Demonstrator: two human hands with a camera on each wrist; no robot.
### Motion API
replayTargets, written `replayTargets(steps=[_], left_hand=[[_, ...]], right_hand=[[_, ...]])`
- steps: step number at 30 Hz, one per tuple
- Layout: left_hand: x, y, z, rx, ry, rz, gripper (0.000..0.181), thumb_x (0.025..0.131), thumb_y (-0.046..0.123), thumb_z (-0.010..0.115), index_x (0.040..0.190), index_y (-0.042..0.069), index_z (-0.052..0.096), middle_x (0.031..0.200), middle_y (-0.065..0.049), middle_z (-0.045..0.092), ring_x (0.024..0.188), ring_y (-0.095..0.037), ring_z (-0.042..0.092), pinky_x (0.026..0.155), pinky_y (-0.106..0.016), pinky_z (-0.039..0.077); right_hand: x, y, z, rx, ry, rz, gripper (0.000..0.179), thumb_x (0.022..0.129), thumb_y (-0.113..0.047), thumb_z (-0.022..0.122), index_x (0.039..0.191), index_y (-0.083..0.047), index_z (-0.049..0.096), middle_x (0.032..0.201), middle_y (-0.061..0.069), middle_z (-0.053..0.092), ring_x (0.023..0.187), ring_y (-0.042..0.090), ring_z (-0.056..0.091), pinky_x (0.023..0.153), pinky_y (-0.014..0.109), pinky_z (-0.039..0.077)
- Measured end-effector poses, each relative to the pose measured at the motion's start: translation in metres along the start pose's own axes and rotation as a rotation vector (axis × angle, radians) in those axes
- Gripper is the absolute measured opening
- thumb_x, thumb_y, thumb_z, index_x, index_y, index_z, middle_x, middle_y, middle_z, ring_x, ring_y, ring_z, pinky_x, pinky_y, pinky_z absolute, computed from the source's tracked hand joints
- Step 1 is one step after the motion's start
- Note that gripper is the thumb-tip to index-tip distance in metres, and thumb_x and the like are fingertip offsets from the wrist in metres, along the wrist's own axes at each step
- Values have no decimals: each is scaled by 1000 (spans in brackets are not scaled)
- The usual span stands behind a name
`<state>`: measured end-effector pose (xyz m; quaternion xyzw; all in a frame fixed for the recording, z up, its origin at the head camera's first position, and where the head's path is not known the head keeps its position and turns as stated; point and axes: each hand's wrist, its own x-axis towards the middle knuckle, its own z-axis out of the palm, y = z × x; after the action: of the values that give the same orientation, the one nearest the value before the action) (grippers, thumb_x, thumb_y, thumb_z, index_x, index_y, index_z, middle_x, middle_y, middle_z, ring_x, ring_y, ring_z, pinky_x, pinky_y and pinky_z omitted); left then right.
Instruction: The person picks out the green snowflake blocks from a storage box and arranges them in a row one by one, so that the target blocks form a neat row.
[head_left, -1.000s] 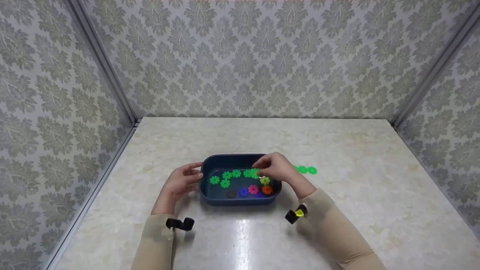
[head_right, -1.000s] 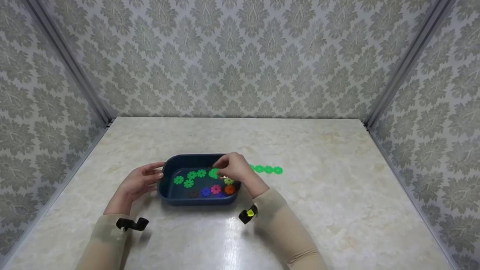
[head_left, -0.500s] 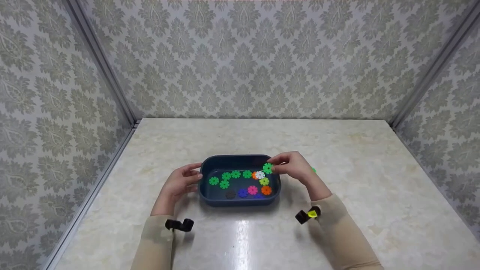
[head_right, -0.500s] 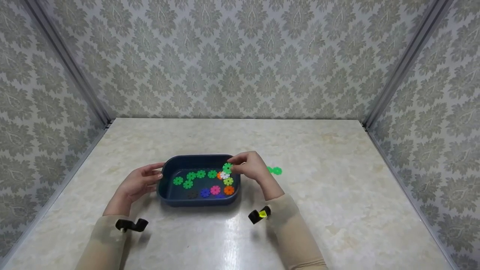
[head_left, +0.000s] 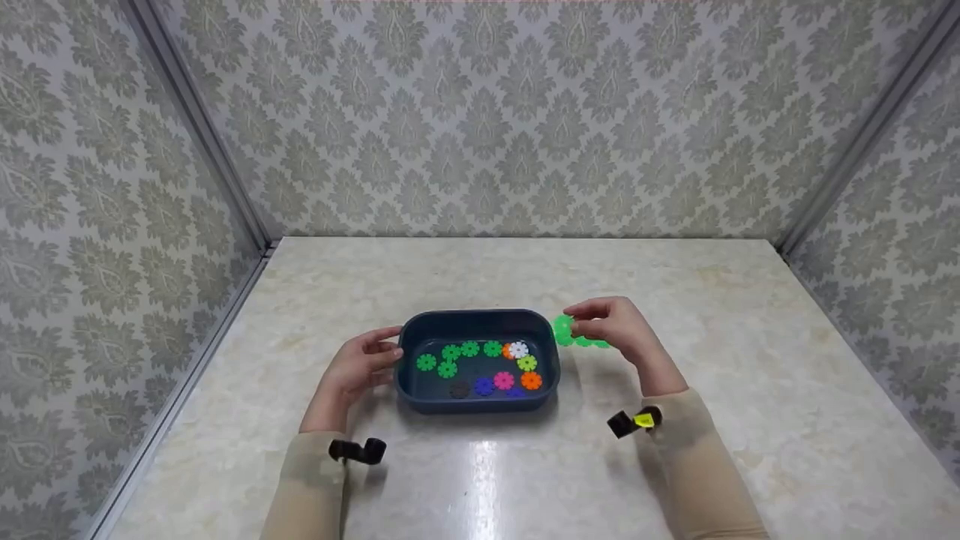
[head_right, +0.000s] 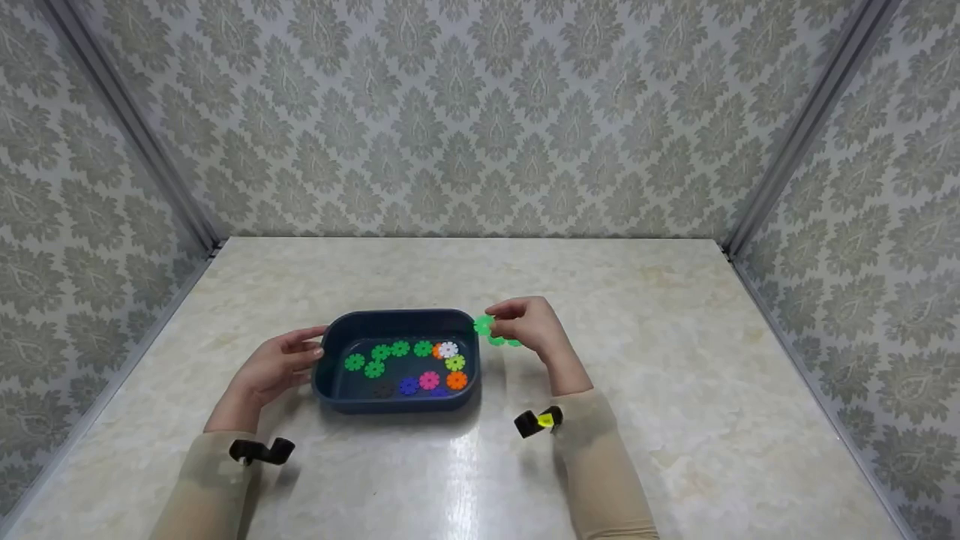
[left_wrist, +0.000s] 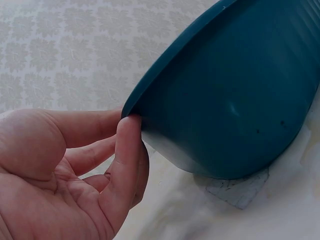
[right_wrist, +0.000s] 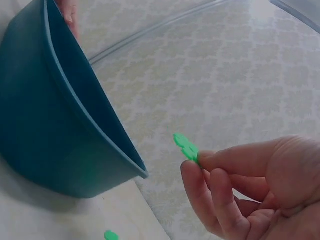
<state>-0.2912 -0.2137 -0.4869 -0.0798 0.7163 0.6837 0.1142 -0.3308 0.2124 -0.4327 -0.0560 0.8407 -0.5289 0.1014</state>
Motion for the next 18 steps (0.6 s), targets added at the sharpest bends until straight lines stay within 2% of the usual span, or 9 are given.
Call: replayTargets(steps=[3,7,18], left_hand=[[0,0,0,0,-6,4,53,100,7,67,150,10,52,107,0,62,86,-9,64,64,-25,55],[-1,-1,-1,4,-15,8,52,100,7,66,150,10,52,107,0,62,85,-9,65,65,-26,56],[-1,0,0,0,-9,8,53,100,7,67,150,10,52,107,-1,62,85,-11,66,67,-28,56]], right_hand=[[1,5,-8,13,5,9,38,94,-15,74,129,-4,71,117,12,74,87,9,72,87,29,59],[1,11,-22,34,11,12,39,97,-16,72,133,-3,68,114,4,75,89,6,73,89,25,57],[-2,31,-58,60,77,74,43,98,-14,69,139,0,63,106,-7,74,87,2,72,85,18,56]])
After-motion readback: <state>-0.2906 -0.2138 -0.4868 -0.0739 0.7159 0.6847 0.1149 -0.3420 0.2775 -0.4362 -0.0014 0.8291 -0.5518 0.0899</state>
